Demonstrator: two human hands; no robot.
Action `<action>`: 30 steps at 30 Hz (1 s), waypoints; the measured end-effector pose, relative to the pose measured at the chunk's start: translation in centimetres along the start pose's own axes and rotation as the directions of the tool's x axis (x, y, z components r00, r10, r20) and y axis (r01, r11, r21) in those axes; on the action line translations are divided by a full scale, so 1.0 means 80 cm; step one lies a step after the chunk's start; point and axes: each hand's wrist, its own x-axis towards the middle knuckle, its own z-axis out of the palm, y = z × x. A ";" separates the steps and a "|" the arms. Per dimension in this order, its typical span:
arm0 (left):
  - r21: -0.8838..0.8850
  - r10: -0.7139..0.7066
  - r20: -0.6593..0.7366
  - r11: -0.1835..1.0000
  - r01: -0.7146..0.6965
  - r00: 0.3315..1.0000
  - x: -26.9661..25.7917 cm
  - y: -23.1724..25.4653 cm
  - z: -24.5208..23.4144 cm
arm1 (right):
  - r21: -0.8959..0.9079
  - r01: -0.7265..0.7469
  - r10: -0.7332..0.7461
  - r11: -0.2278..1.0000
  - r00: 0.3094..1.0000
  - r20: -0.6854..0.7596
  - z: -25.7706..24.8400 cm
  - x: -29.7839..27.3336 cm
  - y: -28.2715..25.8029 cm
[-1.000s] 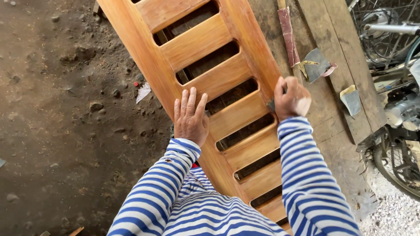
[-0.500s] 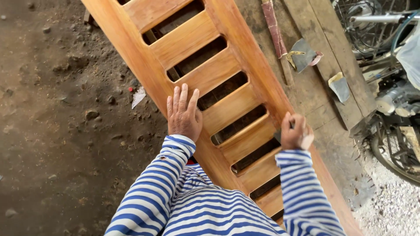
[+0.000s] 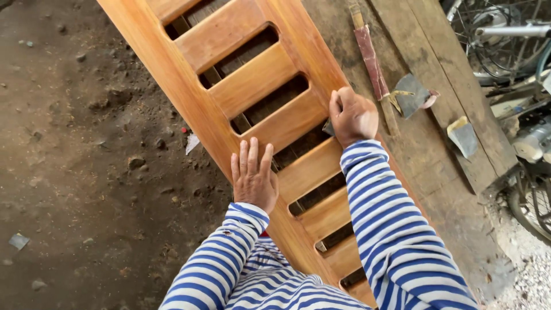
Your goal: The person sands a long wooden slatted board using a sanding block held in the right hand. They move the block back and forth along the surface and inside the cutouts of the board, while the left hand stabilizes the wood.
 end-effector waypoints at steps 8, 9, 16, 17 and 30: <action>-0.027 0.015 -0.012 1.000 -0.015 1.000 -0.005 -0.003 0.007 | 0.064 -0.070 0.072 0.995 0.997 -0.039 -0.001 0.004 -0.002; -0.029 0.019 -0.024 0.999 -0.020 1.000 -0.002 -0.004 0.006 | 0.059 -0.066 0.070 0.996 0.996 -0.051 -0.011 -0.009 0.000; -0.035 0.020 -0.060 0.999 -0.022 0.998 -0.004 -0.001 0.003 | -0.117 -0.307 0.303 0.944 0.951 -0.054 -0.137 -0.195 0.062; -0.025 0.022 -0.068 0.999 -0.024 0.997 -0.003 0.000 0.001 | -0.205 -0.373 0.362 0.905 0.928 -0.092 -0.161 -0.230 0.072; -0.128 0.011 0.070 0.992 -0.002 0.997 0.001 0.008 -0.018 | -0.403 -0.655 0.688 0.639 0.721 -0.082 -0.272 -0.385 0.131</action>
